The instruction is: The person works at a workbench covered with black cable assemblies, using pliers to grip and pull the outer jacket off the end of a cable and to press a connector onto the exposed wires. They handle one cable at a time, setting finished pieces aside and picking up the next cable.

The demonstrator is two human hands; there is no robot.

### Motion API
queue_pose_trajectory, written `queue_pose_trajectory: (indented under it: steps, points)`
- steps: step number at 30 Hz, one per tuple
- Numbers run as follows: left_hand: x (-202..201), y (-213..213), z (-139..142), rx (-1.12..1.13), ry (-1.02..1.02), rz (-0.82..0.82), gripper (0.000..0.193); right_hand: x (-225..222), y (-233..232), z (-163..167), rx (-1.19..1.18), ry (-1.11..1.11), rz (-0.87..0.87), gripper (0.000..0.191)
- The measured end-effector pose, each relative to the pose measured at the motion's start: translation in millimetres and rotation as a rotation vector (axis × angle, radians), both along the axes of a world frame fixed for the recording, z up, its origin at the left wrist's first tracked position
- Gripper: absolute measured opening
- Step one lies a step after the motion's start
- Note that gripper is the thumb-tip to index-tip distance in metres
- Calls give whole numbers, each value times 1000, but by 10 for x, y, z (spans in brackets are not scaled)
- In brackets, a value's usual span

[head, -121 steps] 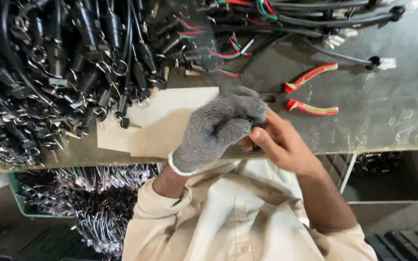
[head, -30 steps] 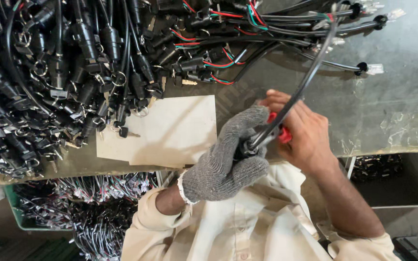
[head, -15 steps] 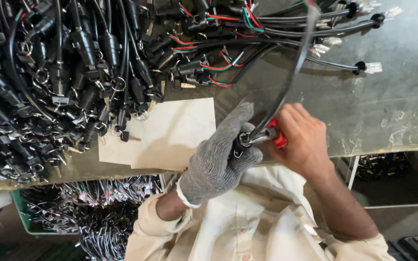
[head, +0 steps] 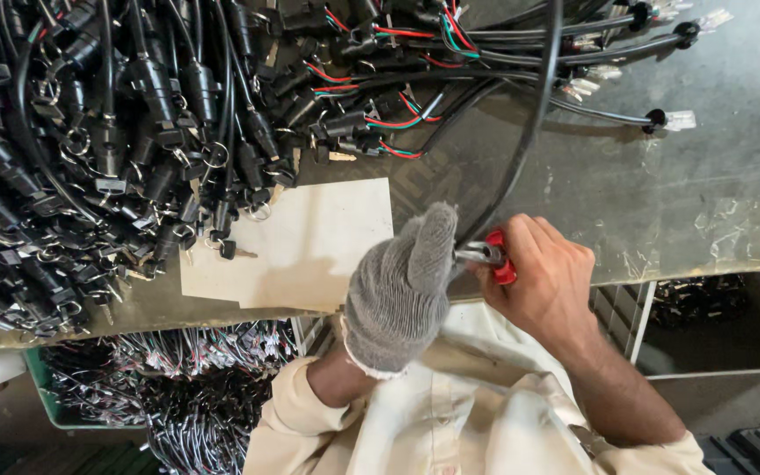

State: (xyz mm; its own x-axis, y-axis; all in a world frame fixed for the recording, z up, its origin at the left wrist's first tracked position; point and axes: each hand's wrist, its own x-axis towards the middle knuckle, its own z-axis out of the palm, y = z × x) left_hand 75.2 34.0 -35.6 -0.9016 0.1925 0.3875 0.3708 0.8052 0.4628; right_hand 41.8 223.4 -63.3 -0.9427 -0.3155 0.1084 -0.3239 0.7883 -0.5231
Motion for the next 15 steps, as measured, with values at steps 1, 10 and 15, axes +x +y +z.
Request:
queue_pose_trajectory:
  steps: [1, 10, 15]
  points:
    - [-9, 2, 1, -32, -3, 4, 69, 13, -9, 15, 3, 1, -8, 34]
    - [-103, -67, 171, 39, -123, -84, 76, 41, -139, 123, -106, -76, -31, 37]
    - [-130, -214, 303, 573, -469, -294, 68, -62, -113, -1, -137, -16, -9, 37]
